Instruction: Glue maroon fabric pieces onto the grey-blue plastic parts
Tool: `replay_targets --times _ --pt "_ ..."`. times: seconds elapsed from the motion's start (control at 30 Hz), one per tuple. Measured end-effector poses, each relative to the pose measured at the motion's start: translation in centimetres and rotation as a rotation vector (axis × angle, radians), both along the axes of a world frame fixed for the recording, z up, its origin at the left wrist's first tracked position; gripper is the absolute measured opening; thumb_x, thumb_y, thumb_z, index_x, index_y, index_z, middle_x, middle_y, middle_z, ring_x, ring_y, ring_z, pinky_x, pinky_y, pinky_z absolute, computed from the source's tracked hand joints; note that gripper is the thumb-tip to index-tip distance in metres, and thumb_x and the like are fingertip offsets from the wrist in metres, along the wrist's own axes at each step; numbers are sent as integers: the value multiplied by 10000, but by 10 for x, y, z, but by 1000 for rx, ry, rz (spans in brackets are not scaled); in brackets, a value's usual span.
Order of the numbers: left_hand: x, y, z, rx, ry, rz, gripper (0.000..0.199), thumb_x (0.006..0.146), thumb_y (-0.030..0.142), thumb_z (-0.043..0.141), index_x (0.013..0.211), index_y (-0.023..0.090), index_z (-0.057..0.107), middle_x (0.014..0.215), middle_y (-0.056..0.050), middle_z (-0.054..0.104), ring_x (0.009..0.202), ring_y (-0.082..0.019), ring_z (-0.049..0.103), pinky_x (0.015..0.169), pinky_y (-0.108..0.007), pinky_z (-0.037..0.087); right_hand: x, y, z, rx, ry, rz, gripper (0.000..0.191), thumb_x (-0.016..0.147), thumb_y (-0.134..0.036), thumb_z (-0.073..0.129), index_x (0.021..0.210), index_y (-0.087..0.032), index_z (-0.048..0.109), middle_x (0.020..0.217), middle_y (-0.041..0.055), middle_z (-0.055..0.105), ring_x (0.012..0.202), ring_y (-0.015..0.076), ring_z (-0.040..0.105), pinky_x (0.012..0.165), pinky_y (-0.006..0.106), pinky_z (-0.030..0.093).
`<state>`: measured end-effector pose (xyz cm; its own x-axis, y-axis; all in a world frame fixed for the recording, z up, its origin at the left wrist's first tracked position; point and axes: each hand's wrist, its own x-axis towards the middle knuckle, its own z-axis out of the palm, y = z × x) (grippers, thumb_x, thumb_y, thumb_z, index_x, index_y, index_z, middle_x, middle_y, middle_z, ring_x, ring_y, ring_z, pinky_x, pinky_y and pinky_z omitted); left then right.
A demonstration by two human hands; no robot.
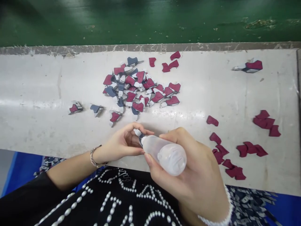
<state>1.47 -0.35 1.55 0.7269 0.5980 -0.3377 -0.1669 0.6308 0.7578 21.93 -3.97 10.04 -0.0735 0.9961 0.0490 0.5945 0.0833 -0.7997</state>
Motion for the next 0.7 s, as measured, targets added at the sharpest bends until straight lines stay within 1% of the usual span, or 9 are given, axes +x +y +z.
replay_targets --times 0.17,0.27,0.37,0.47,0.63,0.7 --pt "0 0 -1 -20 -13 -4 435 781 102 780 1107 208 514 1339 -104 625 844 -76 710 792 -216 593 2 -1 0 4 -2 30 160 854 -310 687 873 -256 538 628 -72 590 448 82 540 369 191 413" --pt "0 0 -1 -7 -4 -7 436 778 105 783 1106 208 515 1329 -102 630 812 -64 703 776 -201 591 3 -1 1 10 -14 35 149 855 -301 684 886 -257 545 635 -69 594 459 86 550 379 197 418" --pt "0 0 0 8 7 -6 431 775 101 784 1101 204 522 1306 -94 642 850 -75 710 797 -205 595 3 -1 3 22 -71 5 145 852 -302 684 876 -257 549 652 -64 613 461 81 558 382 192 420" --pt "0 0 -1 -8 -7 -10 433 775 103 784 1106 206 524 1327 -96 628 885 -94 725 818 -219 601 3 -1 3 30 -119 -24 146 853 -318 686 882 -258 556 694 -53 636 493 84 591 411 184 450" --pt "0 -1 -4 12 -12 -1 428 785 123 781 1121 209 531 1328 -104 631 937 -128 724 840 -255 606 1 -3 1 25 -104 43 152 850 -343 679 917 -269 564 671 -55 644 446 91 568 382 213 436" --pt "0 -1 -5 11 -6 -5 432 785 131 784 1123 213 528 1343 -106 621 924 -124 725 831 -250 607 1 -5 1 21 -136 21 140 861 -347 670 924 -278 566 695 -53 651 468 98 585 394 219 449"
